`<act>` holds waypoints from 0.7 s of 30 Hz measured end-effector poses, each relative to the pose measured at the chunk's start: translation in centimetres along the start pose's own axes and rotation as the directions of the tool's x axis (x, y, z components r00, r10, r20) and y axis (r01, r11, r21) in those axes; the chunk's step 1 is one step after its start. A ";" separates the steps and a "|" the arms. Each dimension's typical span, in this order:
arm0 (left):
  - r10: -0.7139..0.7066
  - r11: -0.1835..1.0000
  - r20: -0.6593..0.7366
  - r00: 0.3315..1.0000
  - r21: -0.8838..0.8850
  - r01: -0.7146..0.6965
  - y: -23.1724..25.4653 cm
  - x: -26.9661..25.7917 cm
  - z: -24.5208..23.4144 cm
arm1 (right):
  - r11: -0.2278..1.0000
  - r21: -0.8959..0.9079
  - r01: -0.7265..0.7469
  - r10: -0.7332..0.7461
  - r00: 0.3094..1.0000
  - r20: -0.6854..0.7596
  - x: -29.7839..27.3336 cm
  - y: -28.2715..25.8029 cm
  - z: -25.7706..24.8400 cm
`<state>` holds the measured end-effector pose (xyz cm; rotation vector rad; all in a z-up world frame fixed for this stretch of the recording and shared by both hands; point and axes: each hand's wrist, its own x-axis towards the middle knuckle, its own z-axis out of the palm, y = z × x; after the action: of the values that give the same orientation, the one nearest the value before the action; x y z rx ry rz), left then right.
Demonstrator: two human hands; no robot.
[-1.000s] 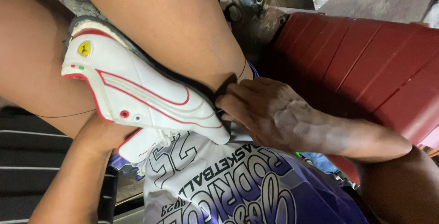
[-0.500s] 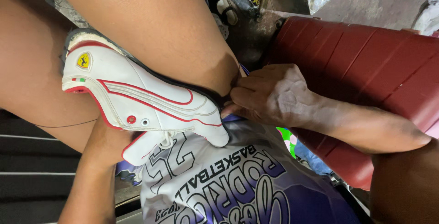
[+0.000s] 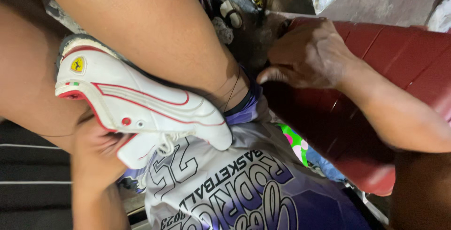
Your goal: The person is sewing the sole of a white and red sneaker using a needle and black thread. They repeatedly push the needle through the shoe's sole and pull the thread to secure the stitching.
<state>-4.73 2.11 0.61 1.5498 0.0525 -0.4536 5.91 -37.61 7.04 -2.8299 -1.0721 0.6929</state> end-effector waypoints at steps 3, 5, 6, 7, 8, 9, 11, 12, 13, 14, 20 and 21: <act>-0.154 0.967 -0.232 0.960 0.163 0.194 2.4 -2.1 -1.6 | 0.947 0.270 0.173 -0.126 0.975 -0.183 0.1 -1.6 -1.4; -0.197 0.922 -0.343 0.918 0.254 0.293 4.5 -3.1 -2.5 | 0.915 0.341 0.216 -0.163 0.970 -0.180 0.3 -2.2 -1.8; -0.209 0.909 -0.372 0.904 0.268 0.320 5.4 -3.3 -1.9 | 0.897 0.367 0.247 -0.192 0.965 -0.181 0.4 -2.2 -2.1; -0.112 0.891 -0.310 0.944 0.390 0.234 6.5 -3.0 -1.1 | 0.876 0.414 0.247 -0.181 0.964 -0.193 0.4 -2.5 -2.4; -0.007 0.853 -0.251 0.968 0.504 0.136 7.9 -2.5 -0.1 | 0.851 0.454 0.263 -0.184 0.960 -0.212 0.6 -2.6 -2.7; 0.139 0.793 -0.124 0.982 0.608 -0.035 9.2 -1.8 2.0 | 0.824 0.492 0.279 -0.186 0.955 -0.230 0.9 -2.7 -2.9; 0.372 0.654 0.087 0.924 0.682 -0.327 11.2 0.4 6.6 | 0.849 0.459 0.263 -0.191 0.961 -0.198 1.1 -2.8 -3.2; 0.393 0.658 0.164 0.905 0.638 -0.401 11.5 2.4 8.0 | 0.859 0.450 0.244 -0.181 0.967 -0.180 1.0 -3.0 -3.2; 0.414 0.660 0.238 0.879 0.587 -0.470 11.7 3.9 8.8 | 0.867 0.435 0.242 -0.185 0.968 -0.170 1.1 -3.0 -3.1; 0.389 0.665 0.261 0.883 0.585 -0.465 11.8 4.9 9.3 | 0.876 0.419 0.240 -0.189 0.969 -0.160 1.1 -3.0 -3.0; 0.290 0.843 0.261 0.921 0.385 -0.375 10.9 5.9 8.7 | 0.626 0.674 0.392 -0.305 0.919 -0.251 1.8 -3.5 -1.7; 0.257 0.885 0.247 0.934 0.328 -0.330 10.9 5.8 8.4 | 0.503 0.734 0.456 -0.321 0.887 -0.331 2.2 -3.8 -1.2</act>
<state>1.88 -7.92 9.48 1.8319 -0.4414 -0.3841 5.50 -33.17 8.01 -1.7380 -0.9742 0.6608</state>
